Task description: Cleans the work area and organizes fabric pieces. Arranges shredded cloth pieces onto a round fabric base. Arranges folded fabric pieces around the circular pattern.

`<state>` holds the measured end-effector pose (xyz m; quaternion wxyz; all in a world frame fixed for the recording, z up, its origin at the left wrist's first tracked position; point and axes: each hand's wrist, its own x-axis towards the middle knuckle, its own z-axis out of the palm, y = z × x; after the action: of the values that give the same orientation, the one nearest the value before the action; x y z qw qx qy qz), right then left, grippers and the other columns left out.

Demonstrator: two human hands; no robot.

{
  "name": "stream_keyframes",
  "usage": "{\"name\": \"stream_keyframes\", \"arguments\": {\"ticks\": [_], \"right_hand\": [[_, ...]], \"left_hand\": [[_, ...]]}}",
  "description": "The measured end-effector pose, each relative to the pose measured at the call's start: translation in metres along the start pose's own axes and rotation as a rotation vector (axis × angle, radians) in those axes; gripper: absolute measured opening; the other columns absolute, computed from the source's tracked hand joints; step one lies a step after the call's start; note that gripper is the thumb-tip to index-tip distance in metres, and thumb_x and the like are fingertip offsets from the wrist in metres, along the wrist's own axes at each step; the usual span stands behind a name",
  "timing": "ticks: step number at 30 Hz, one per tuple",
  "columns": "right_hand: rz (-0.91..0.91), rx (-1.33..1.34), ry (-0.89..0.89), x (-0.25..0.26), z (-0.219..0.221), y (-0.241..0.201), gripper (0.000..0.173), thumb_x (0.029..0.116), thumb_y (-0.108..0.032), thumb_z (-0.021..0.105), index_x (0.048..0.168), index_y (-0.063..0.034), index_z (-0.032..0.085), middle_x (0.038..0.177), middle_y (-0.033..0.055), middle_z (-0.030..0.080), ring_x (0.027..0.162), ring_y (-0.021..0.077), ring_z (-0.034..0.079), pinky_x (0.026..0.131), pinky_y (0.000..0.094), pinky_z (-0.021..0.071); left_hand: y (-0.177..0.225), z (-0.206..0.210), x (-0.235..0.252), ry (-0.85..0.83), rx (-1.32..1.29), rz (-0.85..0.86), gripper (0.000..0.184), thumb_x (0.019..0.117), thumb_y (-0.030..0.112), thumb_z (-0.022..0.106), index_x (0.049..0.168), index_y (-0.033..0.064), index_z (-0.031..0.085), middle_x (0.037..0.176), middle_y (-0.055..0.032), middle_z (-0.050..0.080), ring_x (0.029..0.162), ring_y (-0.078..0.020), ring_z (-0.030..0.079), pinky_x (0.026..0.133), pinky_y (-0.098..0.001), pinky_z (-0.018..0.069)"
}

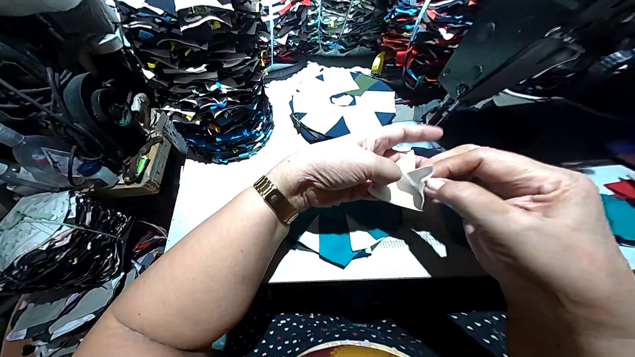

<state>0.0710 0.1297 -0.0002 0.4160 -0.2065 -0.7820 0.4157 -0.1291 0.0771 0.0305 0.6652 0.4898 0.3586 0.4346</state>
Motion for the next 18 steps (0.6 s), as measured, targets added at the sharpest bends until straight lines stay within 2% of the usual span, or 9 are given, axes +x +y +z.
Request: {"name": "stream_keyframes", "arguments": {"ticks": [1, 3, 6, 8, 11, 12, 14, 16, 18], "right_hand": [[0.061, 0.106, 0.031, 0.000, 0.000, 0.000, 0.016, 0.0898, -0.004, 0.060, 0.092, -0.0150, 0.071, 0.091, -0.0071, 0.069, 0.078, 0.0022, 0.065, 0.070, 0.0174, 0.0570], [0.193, 0.288, 0.090, 0.002, 0.000, -0.002, 0.020, 0.0923, 0.000, 0.056, 0.089, -0.0145, 0.070, 0.083, -0.0060, 0.068, 0.070, 0.0025, 0.064, 0.068, 0.0178, 0.0575], [0.361, 0.503, 0.128, 0.003, -0.001, -0.003, 0.023, 0.0971, -0.001, 0.049, 0.089, -0.0114, 0.068, 0.082, -0.0002, 0.068, 0.070, 0.0057, 0.065, 0.068, 0.0207, 0.0584], [0.431, 0.609, 0.154, 0.004, 0.000, -0.002, 0.024, 0.1014, -0.005, 0.045, 0.092, -0.0095, 0.066, 0.084, 0.0028, 0.070, 0.074, 0.0089, 0.069, 0.072, 0.0255, 0.0614], [0.458, 0.616, 0.176, 0.003, 0.002, -0.004, 0.032, 0.1104, -0.026, 0.043, 0.095, -0.0126, 0.067, 0.083, -0.0005, 0.072, 0.078, 0.0077, 0.071, 0.077, 0.0258, 0.0616], [0.416, 0.553, 0.154, 0.002, 0.001, -0.003, 0.029, 0.1102, -0.026, 0.044, 0.096, -0.0141, 0.067, 0.084, -0.0033, 0.071, 0.077, 0.0050, 0.069, 0.074, 0.0223, 0.0603], [0.306, 0.398, 0.137, 0.001, -0.001, 0.000, 0.014, 0.1007, -0.005, 0.058, 0.098, -0.0120, 0.070, 0.086, -0.0041, 0.068, 0.072, 0.0025, 0.064, 0.067, 0.0165, 0.0567], [0.241, 0.288, 0.136, 0.000, -0.002, 0.002, 0.018, 0.0909, 0.005, 0.067, 0.101, -0.0089, 0.072, 0.090, -0.0028, 0.070, 0.072, 0.0033, 0.065, 0.067, 0.0163, 0.0574], [0.213, 0.243, 0.136, 0.000, -0.001, 0.003, 0.021, 0.0893, 0.006, 0.068, 0.104, -0.0083, 0.072, 0.093, -0.0031, 0.071, 0.075, 0.0037, 0.066, 0.070, 0.0171, 0.0583]], "left_hand": [[0.000, -0.001, -0.001, 0.026, 0.000, -0.017, 0.052, 0.0978, -0.011, 0.035, 0.147, 0.0035, 0.046, 0.121, -0.0096, 0.063, 0.090, -0.0078, 0.064, 0.072, -0.0223, 0.0539], [0.002, 0.000, -0.001, 0.115, -0.016, -0.062, 0.031, 0.1045, 0.000, 0.039, 0.127, 0.0017, 0.060, 0.099, -0.0029, 0.067, 0.080, -0.0057, 0.066, 0.067, -0.0206, 0.0561], [0.001, -0.004, 0.000, 0.126, 0.021, -0.047, 0.018, 0.1062, 0.004, 0.047, 0.113, -0.0010, 0.063, 0.090, -0.0052, 0.068, 0.079, -0.0097, 0.068, 0.072, -0.0236, 0.0585], [0.001, -0.003, 0.002, 0.159, 0.130, -0.022, 0.011, 0.1047, 0.002, 0.053, 0.100, -0.0005, 0.063, 0.082, -0.0046, 0.066, 0.074, -0.0088, 0.067, 0.070, -0.0217, 0.0571], [0.001, -0.004, 0.003, 0.191, 0.246, 0.002, 0.014, 0.1027, 0.003, 0.058, 0.089, 0.0015, 0.061, 0.076, -0.0027, 0.065, 0.065, -0.0047, 0.063, 0.062, -0.0176, 0.0544], [0.001, -0.005, 0.002, 0.184, 0.287, 0.009, 0.014, 0.1021, 0.003, 0.059, 0.088, 0.0015, 0.062, 0.075, -0.0024, 0.065, 0.064, -0.0040, 0.062, 0.060, -0.0168, 0.0528], [0.002, -0.009, 0.002, 0.167, 0.364, 0.030, 0.015, 0.1012, 0.005, 0.061, 0.087, 0.0015, 0.064, 0.073, -0.0020, 0.065, 0.061, -0.0040, 0.058, 0.055, -0.0165, 0.0473], [0.004, -0.013, 0.000, 0.154, 0.448, 0.048, 0.018, 0.1008, 0.007, 0.063, 0.083, 0.0025, 0.064, 0.069, -0.0009, 0.062, 0.057, -0.0035, 0.056, 0.051, -0.0159, 0.0453], [0.010, -0.018, -0.003, 0.124, 0.552, 0.055, 0.023, 0.1007, 0.010, 0.064, 0.079, 0.0039, 0.062, 0.064, 0.0010, 0.059, 0.054, -0.0021, 0.051, 0.049, -0.0155, 0.0407]]}}
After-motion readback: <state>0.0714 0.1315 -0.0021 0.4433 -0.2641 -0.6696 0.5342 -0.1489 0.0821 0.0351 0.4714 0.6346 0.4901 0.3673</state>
